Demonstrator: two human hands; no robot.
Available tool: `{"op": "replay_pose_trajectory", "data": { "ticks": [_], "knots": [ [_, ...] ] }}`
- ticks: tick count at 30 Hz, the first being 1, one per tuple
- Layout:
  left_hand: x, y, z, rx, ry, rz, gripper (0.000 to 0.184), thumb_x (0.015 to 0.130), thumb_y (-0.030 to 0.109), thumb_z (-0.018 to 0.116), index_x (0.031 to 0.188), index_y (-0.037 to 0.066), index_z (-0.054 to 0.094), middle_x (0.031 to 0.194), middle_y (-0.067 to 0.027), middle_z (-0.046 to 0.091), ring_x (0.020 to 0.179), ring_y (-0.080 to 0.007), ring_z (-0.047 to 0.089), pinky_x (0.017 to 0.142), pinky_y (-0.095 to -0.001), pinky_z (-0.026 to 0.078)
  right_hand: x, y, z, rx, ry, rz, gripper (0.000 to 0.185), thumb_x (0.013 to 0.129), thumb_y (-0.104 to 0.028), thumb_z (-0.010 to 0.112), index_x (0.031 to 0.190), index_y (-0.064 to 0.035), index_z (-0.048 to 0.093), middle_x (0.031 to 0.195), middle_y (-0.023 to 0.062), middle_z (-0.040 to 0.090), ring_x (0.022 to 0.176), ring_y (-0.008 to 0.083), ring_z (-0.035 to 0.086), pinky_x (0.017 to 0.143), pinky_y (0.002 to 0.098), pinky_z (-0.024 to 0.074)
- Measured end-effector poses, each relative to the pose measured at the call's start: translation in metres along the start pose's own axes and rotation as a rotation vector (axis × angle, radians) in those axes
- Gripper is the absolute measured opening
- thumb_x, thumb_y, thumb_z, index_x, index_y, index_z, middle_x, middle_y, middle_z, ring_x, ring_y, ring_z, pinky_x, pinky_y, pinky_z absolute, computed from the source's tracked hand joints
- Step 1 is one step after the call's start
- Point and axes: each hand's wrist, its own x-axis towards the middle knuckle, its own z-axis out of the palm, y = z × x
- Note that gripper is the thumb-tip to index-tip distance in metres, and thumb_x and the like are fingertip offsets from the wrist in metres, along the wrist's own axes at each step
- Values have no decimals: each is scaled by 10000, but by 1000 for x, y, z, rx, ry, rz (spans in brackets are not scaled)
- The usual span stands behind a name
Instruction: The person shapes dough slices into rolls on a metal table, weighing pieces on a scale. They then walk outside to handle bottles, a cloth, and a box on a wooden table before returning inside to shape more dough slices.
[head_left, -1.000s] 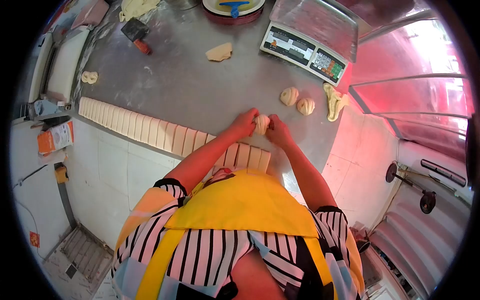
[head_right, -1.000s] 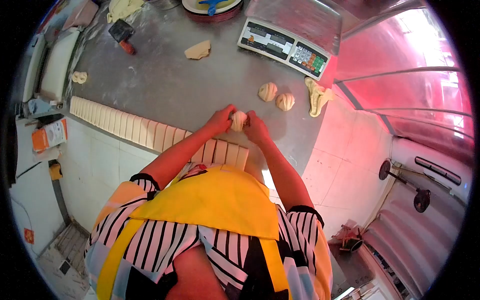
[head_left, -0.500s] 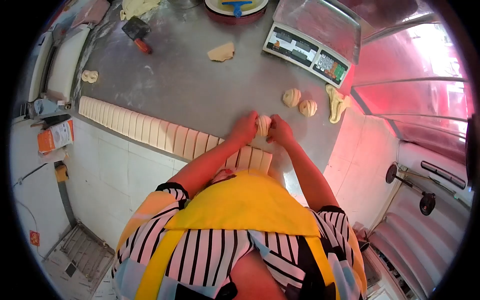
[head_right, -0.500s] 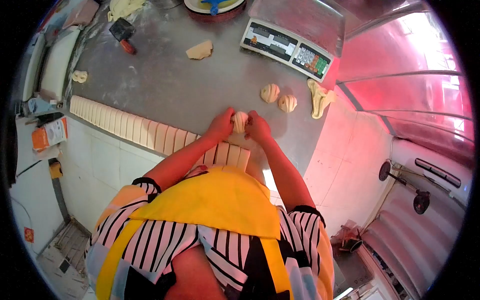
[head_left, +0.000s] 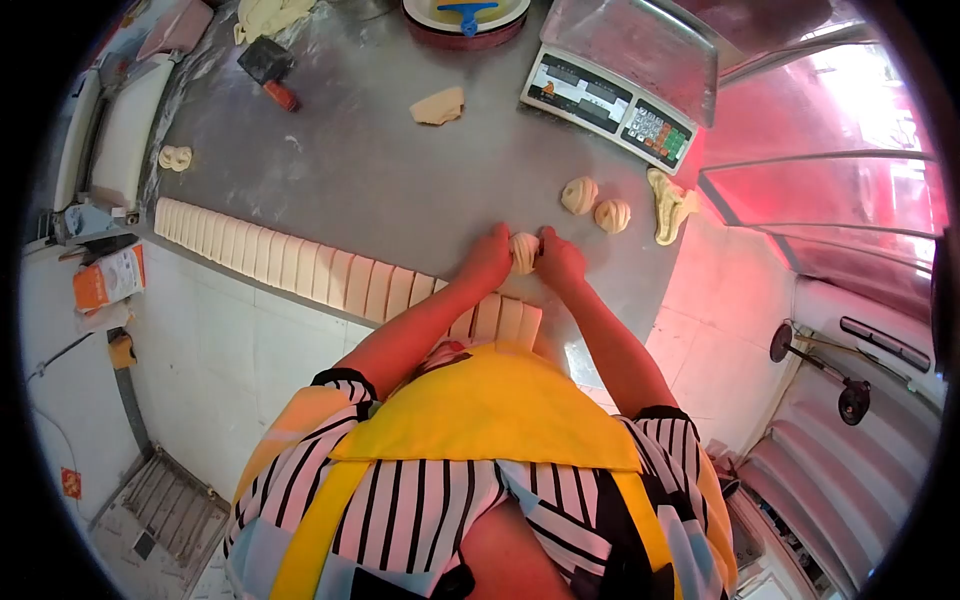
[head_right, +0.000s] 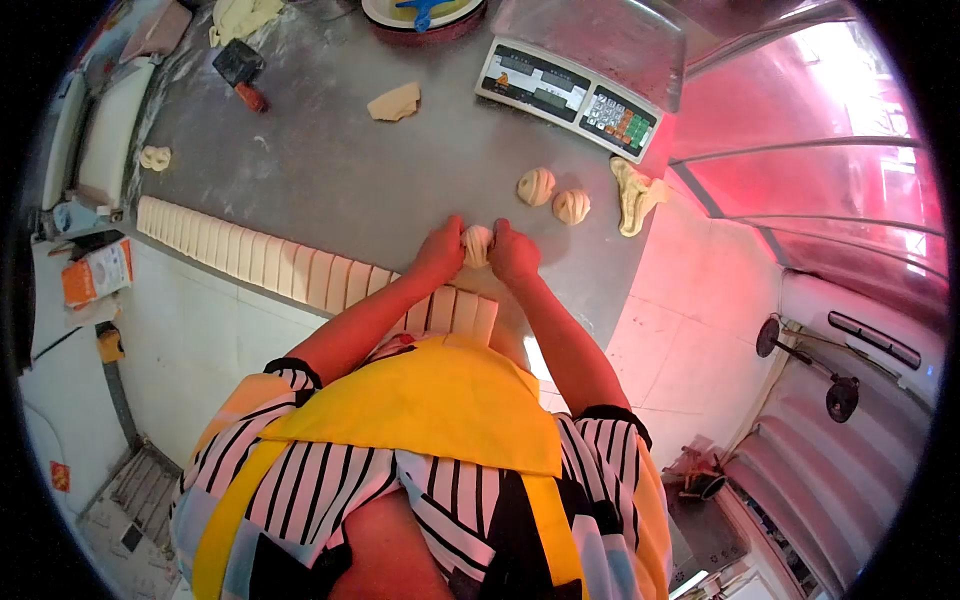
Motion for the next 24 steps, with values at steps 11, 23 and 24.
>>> {"op": "replay_pose_trajectory", "data": {
  "ticks": [11,23,24],
  "knots": [
    [129,16,-23,-434,-176,-85,153,829,72,518,969,29,472,696,-129,600,493,-192,583,433,-330,458,-63,42,-13,731,-184,-15,423,732,-207,729,1080,-40,556,826,67,603,787,185,606,697,297,494],
    [124,54,-66,-63,-320,-19,406,842,170,550,1215,52,443,889,-132,644,808,-199,641,679,-361,508,-110,14,6,190,-154,-367,446,594,-168,766,981,-46,582,1019,127,554,966,317,521,860,380,437],
    [103,51,-68,-375,-437,-46,410,858,204,549,1224,48,450,925,-122,645,845,-186,630,710,-349,501,-115,13,4,239,-193,-356,432,598,-150,759,977,-45,582,991,127,561,941,315,530,850,372,443]
  ]
}}
